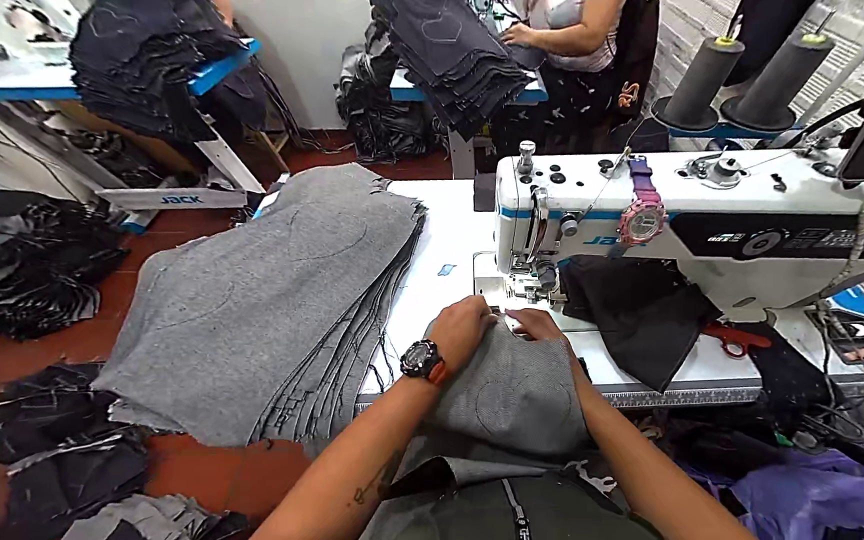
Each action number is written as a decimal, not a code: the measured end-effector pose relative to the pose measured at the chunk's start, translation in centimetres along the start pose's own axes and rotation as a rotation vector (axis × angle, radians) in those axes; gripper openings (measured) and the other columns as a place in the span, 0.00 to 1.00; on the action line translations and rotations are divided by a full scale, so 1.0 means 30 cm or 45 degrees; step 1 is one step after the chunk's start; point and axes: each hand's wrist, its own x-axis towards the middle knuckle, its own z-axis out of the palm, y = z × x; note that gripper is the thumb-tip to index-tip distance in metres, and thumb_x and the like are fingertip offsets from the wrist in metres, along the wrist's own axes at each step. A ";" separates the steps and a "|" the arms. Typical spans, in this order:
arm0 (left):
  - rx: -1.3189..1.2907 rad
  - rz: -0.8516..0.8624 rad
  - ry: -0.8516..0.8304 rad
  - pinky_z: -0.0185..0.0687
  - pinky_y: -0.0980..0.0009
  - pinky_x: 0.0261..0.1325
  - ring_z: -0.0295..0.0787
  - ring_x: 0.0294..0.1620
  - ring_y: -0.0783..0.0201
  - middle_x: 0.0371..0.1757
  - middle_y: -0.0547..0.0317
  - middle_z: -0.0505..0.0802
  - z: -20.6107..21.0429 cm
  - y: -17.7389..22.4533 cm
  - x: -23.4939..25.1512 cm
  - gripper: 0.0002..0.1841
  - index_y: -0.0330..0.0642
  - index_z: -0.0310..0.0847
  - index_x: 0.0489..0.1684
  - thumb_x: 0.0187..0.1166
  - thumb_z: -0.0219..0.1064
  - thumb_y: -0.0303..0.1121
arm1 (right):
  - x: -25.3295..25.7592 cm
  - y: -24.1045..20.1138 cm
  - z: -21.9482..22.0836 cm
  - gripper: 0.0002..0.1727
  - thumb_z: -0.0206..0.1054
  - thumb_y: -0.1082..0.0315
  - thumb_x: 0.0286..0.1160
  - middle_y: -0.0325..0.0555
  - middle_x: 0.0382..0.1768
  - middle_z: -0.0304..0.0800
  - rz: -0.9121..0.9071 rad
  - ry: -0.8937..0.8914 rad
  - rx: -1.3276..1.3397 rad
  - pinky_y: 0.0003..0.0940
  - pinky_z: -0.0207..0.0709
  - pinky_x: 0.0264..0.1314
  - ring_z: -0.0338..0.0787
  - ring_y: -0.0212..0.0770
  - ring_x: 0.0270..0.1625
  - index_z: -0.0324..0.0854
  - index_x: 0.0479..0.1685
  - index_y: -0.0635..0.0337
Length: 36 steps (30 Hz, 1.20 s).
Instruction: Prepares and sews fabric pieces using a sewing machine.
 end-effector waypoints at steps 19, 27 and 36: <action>-0.042 -0.161 -0.116 0.84 0.39 0.56 0.91 0.53 0.38 0.47 0.37 0.91 -0.030 -0.008 0.066 0.11 0.32 0.82 0.51 0.86 0.65 0.34 | -0.019 0.075 -0.049 0.09 0.63 0.77 0.77 0.52 0.58 0.94 -0.510 -0.116 -0.444 0.44 0.76 0.69 0.89 0.51 0.60 0.90 0.41 0.67; 0.245 0.227 0.193 0.78 0.52 0.77 0.86 0.72 0.46 0.65 0.43 0.91 0.117 0.038 -0.091 0.16 0.33 0.88 0.60 0.89 0.57 0.32 | -0.073 0.041 -0.065 0.13 0.59 0.75 0.83 0.53 0.55 0.93 -0.440 -0.067 -0.592 0.49 0.79 0.68 0.88 0.53 0.61 0.91 0.52 0.64; -0.033 0.317 0.285 0.79 0.49 0.74 0.88 0.69 0.46 0.62 0.45 0.93 0.131 -0.055 0.082 0.14 0.34 0.90 0.47 0.81 0.67 0.38 | 0.056 0.032 -0.098 0.12 0.64 0.74 0.82 0.59 0.59 0.92 -0.165 -0.029 -0.660 0.53 0.72 0.77 0.86 0.57 0.69 0.91 0.53 0.66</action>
